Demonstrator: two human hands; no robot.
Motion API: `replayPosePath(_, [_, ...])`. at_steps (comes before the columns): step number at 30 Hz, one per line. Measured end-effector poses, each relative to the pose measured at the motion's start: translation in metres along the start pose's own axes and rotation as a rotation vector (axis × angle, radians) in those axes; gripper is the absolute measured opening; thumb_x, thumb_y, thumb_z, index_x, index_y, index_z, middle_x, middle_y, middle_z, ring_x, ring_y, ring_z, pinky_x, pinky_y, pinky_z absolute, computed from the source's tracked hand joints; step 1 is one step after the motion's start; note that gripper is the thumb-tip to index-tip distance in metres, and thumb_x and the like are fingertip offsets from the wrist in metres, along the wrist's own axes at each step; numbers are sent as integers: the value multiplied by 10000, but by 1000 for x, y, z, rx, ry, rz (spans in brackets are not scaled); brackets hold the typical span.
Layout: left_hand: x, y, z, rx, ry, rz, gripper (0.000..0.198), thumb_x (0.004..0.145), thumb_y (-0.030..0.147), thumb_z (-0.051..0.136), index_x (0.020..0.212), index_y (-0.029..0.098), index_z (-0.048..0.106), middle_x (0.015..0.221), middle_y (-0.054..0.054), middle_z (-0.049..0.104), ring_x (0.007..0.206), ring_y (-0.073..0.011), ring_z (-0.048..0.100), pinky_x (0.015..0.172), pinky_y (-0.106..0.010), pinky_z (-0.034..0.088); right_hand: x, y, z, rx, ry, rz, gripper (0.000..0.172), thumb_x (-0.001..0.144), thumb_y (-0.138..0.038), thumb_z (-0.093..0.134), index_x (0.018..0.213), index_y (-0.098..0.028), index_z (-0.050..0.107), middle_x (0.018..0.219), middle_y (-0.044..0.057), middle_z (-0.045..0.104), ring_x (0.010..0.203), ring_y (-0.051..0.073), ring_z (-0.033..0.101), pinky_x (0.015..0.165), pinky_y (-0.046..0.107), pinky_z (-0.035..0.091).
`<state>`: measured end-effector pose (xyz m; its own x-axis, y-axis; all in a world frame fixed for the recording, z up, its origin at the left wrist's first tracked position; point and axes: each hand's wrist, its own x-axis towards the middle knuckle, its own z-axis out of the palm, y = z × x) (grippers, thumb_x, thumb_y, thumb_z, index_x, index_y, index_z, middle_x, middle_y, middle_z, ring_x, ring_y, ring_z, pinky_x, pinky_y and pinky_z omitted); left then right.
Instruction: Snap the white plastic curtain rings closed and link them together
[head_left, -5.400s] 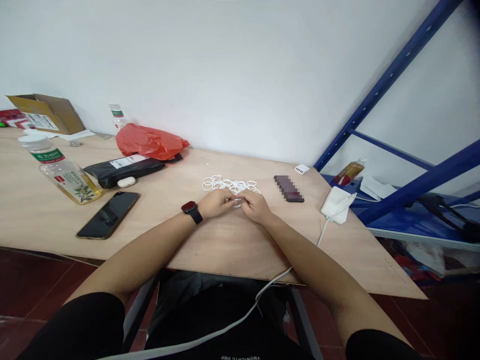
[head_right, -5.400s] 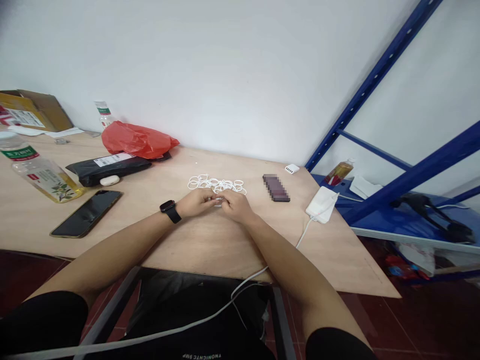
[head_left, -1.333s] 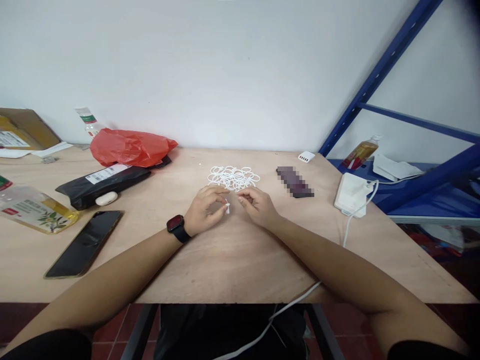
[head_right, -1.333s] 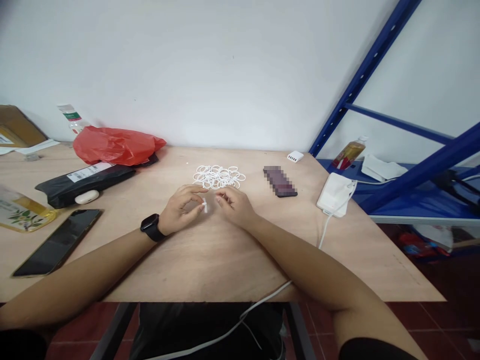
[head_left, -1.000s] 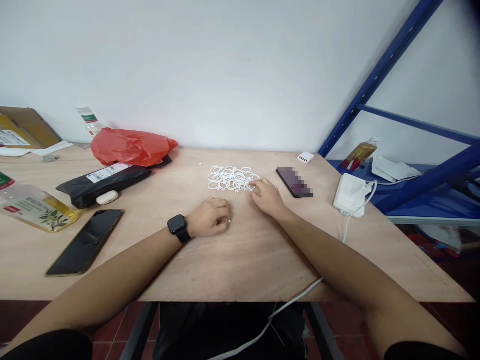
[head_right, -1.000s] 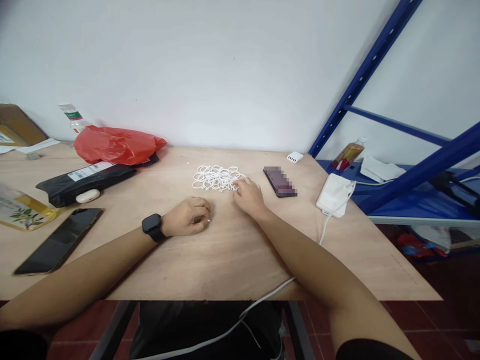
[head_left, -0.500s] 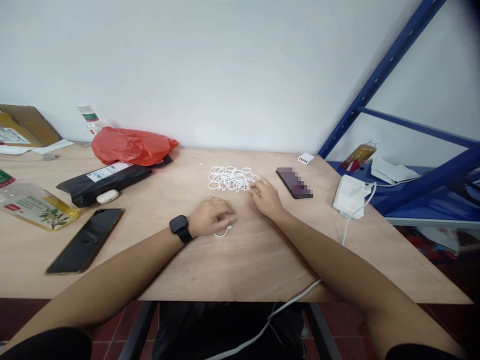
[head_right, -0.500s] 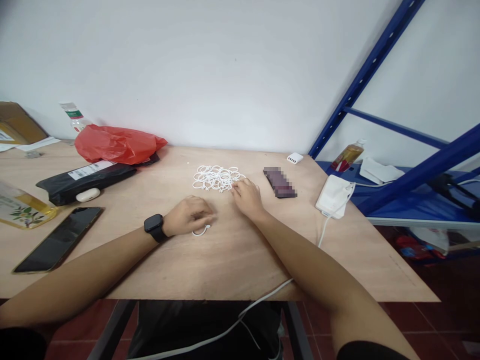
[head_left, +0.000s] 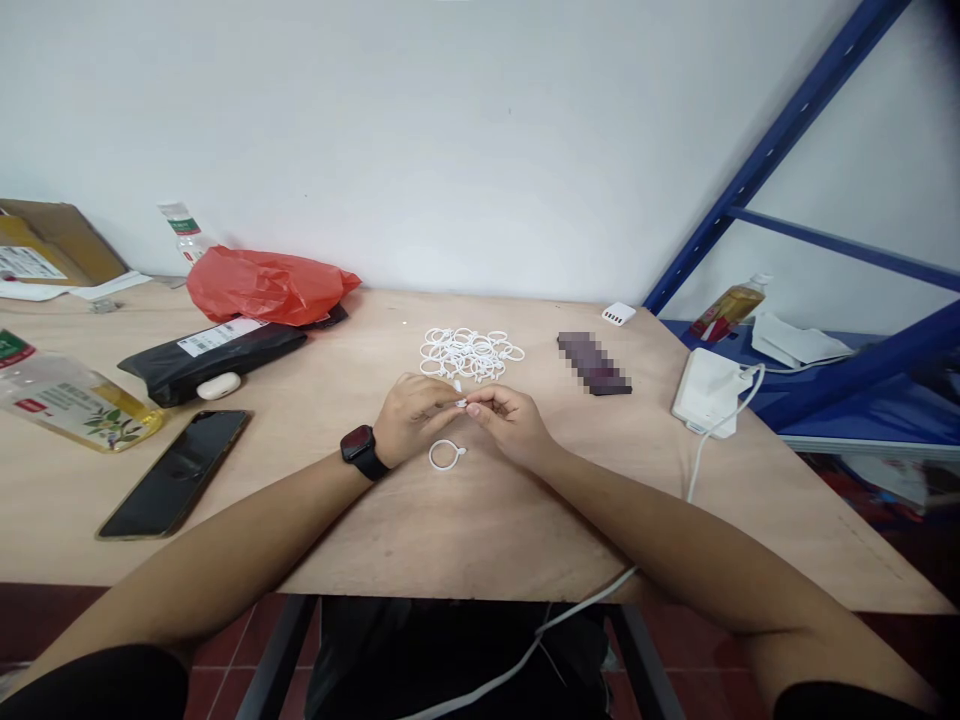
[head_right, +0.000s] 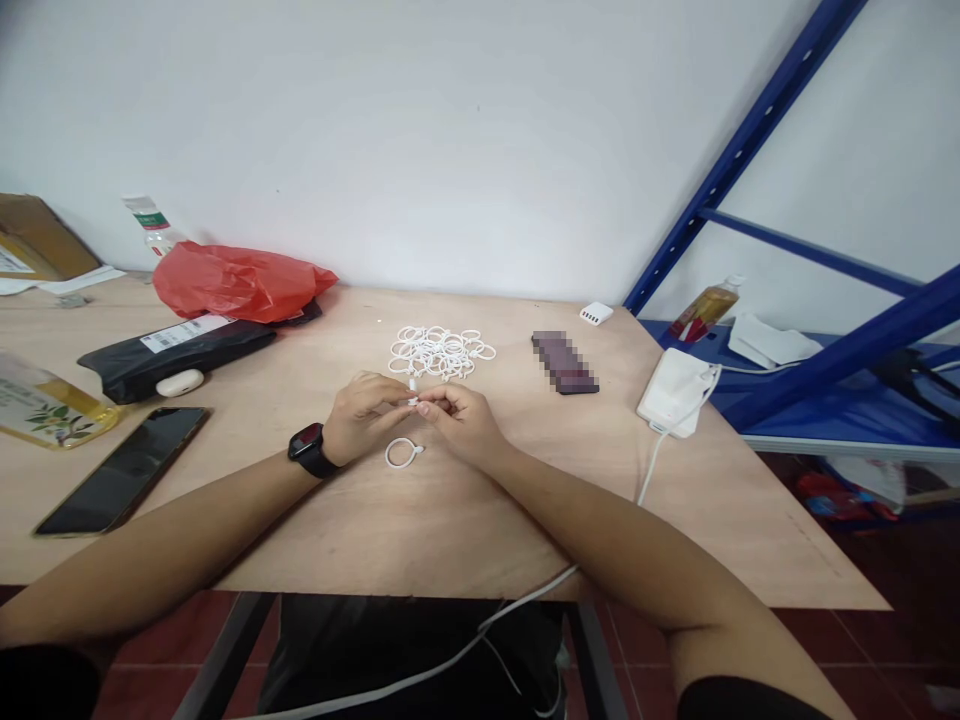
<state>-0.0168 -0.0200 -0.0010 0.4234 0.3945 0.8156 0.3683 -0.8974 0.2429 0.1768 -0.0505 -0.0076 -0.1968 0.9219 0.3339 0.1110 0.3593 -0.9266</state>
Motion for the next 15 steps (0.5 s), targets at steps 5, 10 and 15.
replayPosePath(5, [0,-3,1,-76,-5,-15,162,907,359,655,897,206,707,825,-21,765,737,-136,708,725,-278,506,-1,-2,-5,-268,82,-185,143,857,-334,664,934,-236,733,836,25,720,720,143,628,656,275,502])
replayPosePath(10, [0,1,1,-100,-66,-58,187,940,354,603,949,219,733,901,-40,775,788,-150,727,744,-283,539,-1,-5,-4,-343,115,-237,89,855,-289,662,866,-239,735,822,22,733,693,142,634,638,278,514])
replayPosePath(15, [0,5,1,-99,-106,-61,183,964,289,562,1022,223,722,981,-49,771,852,-153,730,772,-290,540,-1,-7,-5,-350,151,-238,85,853,-279,651,834,-230,718,780,15,716,675,139,628,636,272,514])
